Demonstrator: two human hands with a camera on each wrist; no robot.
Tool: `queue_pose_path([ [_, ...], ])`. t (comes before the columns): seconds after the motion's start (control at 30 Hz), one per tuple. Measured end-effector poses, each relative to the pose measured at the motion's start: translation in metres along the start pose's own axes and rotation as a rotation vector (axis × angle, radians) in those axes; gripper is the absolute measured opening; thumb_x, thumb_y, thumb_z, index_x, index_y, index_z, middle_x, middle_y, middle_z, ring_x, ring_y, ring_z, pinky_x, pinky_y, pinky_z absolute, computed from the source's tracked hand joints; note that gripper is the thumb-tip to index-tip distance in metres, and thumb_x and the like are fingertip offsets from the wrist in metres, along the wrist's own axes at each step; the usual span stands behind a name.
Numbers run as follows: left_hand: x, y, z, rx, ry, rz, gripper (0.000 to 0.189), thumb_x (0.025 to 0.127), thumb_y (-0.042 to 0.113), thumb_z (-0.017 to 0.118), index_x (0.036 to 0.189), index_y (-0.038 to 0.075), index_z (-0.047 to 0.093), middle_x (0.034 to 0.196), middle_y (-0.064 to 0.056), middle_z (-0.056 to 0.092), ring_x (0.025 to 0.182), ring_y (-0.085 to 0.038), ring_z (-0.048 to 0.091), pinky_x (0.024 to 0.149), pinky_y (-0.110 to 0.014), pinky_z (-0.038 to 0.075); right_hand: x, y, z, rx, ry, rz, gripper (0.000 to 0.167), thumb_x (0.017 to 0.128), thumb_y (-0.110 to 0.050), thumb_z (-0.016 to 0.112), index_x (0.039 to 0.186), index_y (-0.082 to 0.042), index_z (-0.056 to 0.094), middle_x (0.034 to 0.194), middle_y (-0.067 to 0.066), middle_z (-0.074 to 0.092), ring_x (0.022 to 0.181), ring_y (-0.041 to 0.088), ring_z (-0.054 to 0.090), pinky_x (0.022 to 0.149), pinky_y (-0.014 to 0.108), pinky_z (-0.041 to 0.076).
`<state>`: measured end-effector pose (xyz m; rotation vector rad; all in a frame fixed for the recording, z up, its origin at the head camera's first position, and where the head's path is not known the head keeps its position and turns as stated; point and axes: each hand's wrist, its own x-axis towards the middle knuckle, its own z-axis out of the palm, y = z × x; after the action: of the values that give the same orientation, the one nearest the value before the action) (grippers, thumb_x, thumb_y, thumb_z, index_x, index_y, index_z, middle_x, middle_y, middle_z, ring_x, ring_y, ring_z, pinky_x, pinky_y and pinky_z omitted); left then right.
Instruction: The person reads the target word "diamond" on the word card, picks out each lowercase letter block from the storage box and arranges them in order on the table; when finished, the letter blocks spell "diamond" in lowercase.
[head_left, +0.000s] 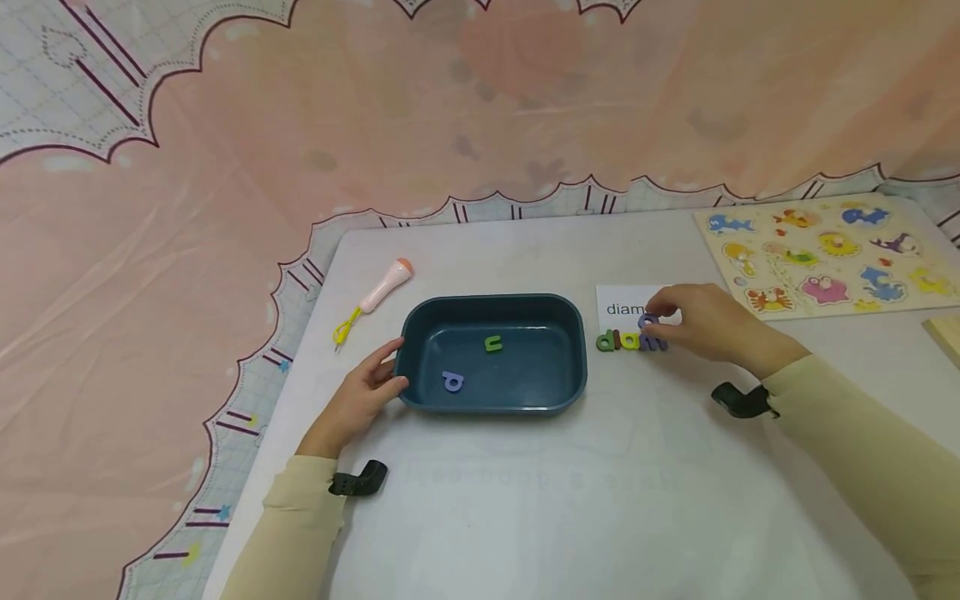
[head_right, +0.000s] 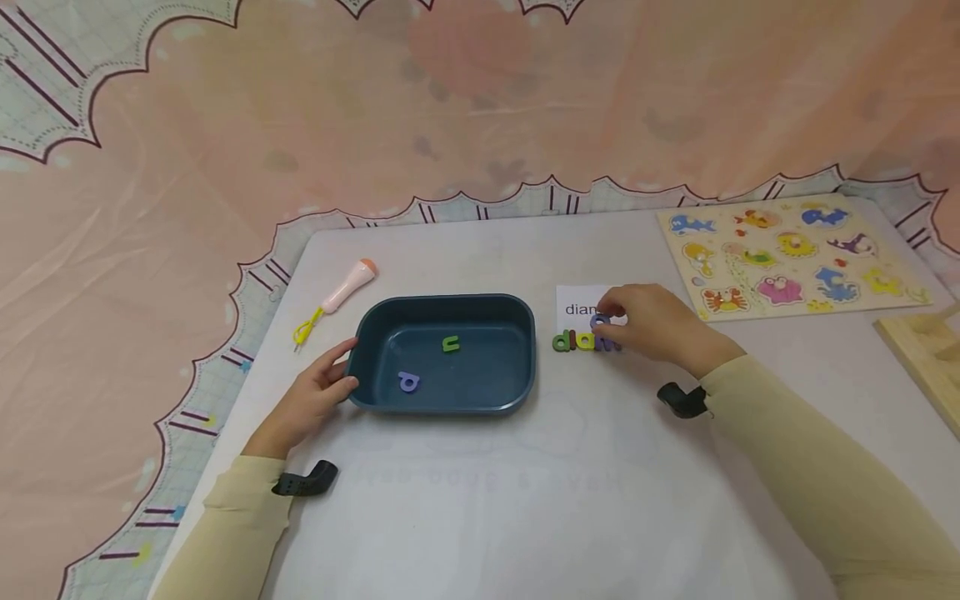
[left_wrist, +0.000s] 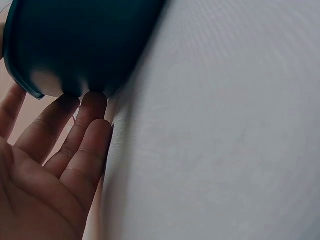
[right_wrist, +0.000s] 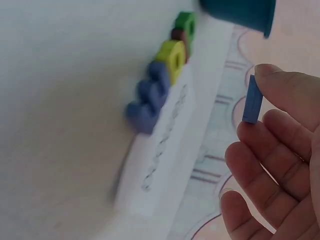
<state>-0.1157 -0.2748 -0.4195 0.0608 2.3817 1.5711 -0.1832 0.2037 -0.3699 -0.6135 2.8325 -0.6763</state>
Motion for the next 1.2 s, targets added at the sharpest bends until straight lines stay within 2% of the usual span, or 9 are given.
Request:
queue_pose_path([
  [0.4,0.0,-0.002,0.0,-0.005,-0.003,0.01,0.066,0.101,0.014,0.06,0.159,0.012,0.028,0.151,-0.024,0.043,0.134,-0.038,0.047,0.11,-0.056,0.032,-0.013,0.028,0.007,0.003,0.003,0.03,0.034,0.092,-0.023,0.073,0.113,0.003,0.068,0.104,0.015,0.069,0.098,0.032,0.062,0.089,0.054,0.049],
  [0.57,0.0,-0.003,0.001,-0.019,-0.002,0.022,0.066,0.1,0.011,0.06,0.158,0.011,0.028,0.15,-0.025,0.043,0.132,-0.039,0.049,0.108,-0.055,0.034,-0.015,0.033,0.01,0.011,-0.01,0.056,0.035,0.092,-0.025,0.073,0.114,0.003,0.068,0.106,0.016,0.069,0.099,0.032,0.062,0.089,0.054,0.049],
  [0.8,-0.001,-0.002,0.002,-0.008,0.002,0.007,0.066,0.101,0.014,0.06,0.159,0.013,0.028,0.15,-0.025,0.043,0.133,-0.039,0.048,0.109,-0.055,0.034,-0.016,0.042,0.014,0.018,-0.042,0.078,0.039,0.093,-0.025,0.072,0.117,0.004,0.066,0.108,0.017,0.068,0.1,0.034,0.061,0.09,0.056,0.048],
  [1.07,-0.001,0.002,0.002,-0.005,0.0,0.005,0.066,0.101,0.014,0.06,0.159,0.013,0.028,0.15,-0.024,0.043,0.134,-0.04,0.046,0.109,-0.056,0.032,-0.017,0.044,0.017,-0.005,-0.018,0.048,0.032,0.092,-0.016,0.071,0.116,0.005,0.067,0.103,0.016,0.069,0.095,0.031,0.063,0.086,0.054,0.05],
  [1.2,-0.001,0.002,0.002,-0.003,0.0,-0.002,0.066,0.101,0.015,0.06,0.159,0.014,0.028,0.151,-0.024,0.042,0.134,-0.039,0.047,0.11,-0.055,0.032,-0.017,0.044,0.017,-0.002,-0.032,0.055,0.035,0.091,-0.016,0.072,0.119,0.005,0.066,0.105,0.017,0.069,0.096,0.032,0.063,0.087,0.055,0.049],
])
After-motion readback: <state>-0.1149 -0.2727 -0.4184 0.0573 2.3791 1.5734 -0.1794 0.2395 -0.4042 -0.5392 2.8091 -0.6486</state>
